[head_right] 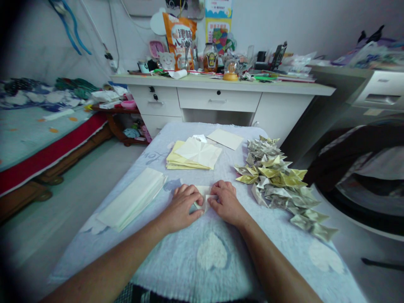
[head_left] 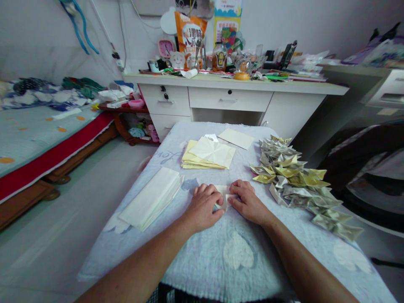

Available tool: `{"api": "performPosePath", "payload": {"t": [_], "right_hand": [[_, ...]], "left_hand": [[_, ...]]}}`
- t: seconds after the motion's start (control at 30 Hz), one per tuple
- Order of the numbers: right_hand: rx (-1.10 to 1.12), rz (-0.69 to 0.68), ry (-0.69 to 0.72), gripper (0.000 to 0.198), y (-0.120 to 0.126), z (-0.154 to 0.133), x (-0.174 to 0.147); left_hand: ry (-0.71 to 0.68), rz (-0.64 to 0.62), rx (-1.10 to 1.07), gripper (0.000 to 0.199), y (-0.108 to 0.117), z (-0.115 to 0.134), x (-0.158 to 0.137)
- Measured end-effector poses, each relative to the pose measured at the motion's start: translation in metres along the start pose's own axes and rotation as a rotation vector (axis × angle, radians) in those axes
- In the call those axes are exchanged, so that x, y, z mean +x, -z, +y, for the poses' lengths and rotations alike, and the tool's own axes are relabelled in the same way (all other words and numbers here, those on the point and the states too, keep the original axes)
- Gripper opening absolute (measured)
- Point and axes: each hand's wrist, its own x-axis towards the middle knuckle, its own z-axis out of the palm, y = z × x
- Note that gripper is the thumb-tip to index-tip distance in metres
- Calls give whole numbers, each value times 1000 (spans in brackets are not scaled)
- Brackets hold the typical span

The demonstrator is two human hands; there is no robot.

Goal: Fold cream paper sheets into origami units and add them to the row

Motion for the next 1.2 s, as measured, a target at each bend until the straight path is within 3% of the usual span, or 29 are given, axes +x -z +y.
{"api": "performPosePath", "payload": {"t": [0.27, 0.5, 0.9, 1.2], "right_hand": [[102, -105, 143, 14, 12, 3, -4], [83, -186, 158, 7, 18, -1, -5], [18, -53, 118, 13, 3, 7, 0], [-57, -32, 67, 16, 0, 4, 0]], "left_hand": [[20, -14, 4, 21, 0, -1, 1], [19, 5, 19, 25, 0, 0, 0], [46, -7, 20, 26, -1, 1, 1], [61, -30, 19, 25, 1, 2, 1]]}}
